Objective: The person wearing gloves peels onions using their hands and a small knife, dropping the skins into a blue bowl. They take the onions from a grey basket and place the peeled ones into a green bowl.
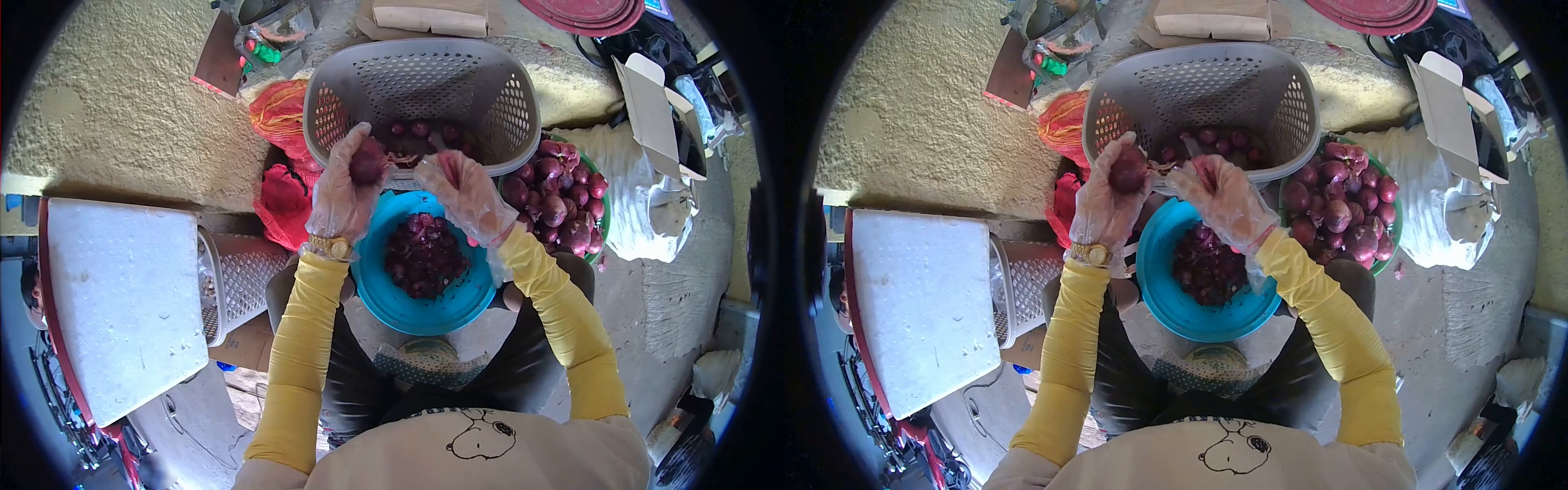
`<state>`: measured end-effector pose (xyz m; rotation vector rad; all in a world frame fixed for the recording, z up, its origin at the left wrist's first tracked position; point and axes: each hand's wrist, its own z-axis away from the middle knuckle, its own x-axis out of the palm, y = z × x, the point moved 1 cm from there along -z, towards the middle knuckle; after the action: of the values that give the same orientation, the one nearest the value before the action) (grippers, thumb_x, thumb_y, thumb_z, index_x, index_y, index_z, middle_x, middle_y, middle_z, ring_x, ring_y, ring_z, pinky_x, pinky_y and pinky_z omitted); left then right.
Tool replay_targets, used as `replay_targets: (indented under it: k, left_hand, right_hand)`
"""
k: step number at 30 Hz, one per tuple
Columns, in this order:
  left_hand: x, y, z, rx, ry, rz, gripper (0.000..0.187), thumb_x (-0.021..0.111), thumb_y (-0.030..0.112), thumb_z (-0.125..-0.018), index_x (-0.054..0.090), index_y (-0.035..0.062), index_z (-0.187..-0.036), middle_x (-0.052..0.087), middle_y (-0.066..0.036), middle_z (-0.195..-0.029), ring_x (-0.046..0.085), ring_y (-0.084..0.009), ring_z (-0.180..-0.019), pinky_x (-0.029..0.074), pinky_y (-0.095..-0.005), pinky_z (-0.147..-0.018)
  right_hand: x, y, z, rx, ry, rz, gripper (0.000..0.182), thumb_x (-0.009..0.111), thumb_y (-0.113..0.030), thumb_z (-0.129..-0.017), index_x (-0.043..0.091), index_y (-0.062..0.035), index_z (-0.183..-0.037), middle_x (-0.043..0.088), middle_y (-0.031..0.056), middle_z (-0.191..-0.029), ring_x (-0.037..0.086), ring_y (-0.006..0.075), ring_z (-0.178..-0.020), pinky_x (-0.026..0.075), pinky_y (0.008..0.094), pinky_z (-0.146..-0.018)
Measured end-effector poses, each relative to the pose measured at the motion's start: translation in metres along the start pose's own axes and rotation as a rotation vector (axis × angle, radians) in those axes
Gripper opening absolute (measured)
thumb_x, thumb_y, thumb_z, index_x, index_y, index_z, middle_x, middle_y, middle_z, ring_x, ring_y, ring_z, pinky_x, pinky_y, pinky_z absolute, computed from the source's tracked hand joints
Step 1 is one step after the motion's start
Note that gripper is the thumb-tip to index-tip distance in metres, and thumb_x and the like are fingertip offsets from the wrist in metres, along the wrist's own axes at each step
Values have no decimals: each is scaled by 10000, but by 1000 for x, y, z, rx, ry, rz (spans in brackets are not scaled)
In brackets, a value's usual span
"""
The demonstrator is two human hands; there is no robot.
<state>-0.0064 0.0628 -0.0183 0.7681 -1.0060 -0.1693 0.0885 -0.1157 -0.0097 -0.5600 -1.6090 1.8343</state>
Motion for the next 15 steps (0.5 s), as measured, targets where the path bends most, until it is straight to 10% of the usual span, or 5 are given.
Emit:
replay_targets:
  k: [8, 15]
  left_hand:
    - [5, 12, 4, -12, -104, -53, 478, 690, 52, -939, 555, 75, -1397, 620, -82, -1215, 587, -219, -1131, 492, -420, -1030]
    - [27, 25, 31, -10, -378, -630, 700, 777, 53, -900, 398, 116, -1486, 535, -61, -1252, 577, -153, -1083, 507, -326, -990]
  right_hand:
    - [-1, 12, 56, 206, -210, -65, 365, 646, -336, -1019, 545, -45, -1213, 590, 13, -1017, 570, 95, -866, 521, 287, -740]
    - [23, 48, 132, 388, 7, -1051, 353, 603, -208, -1054, 553, -58, -1370, 641, 146, -1277, 655, 208, -1011, 555, 322, -895]
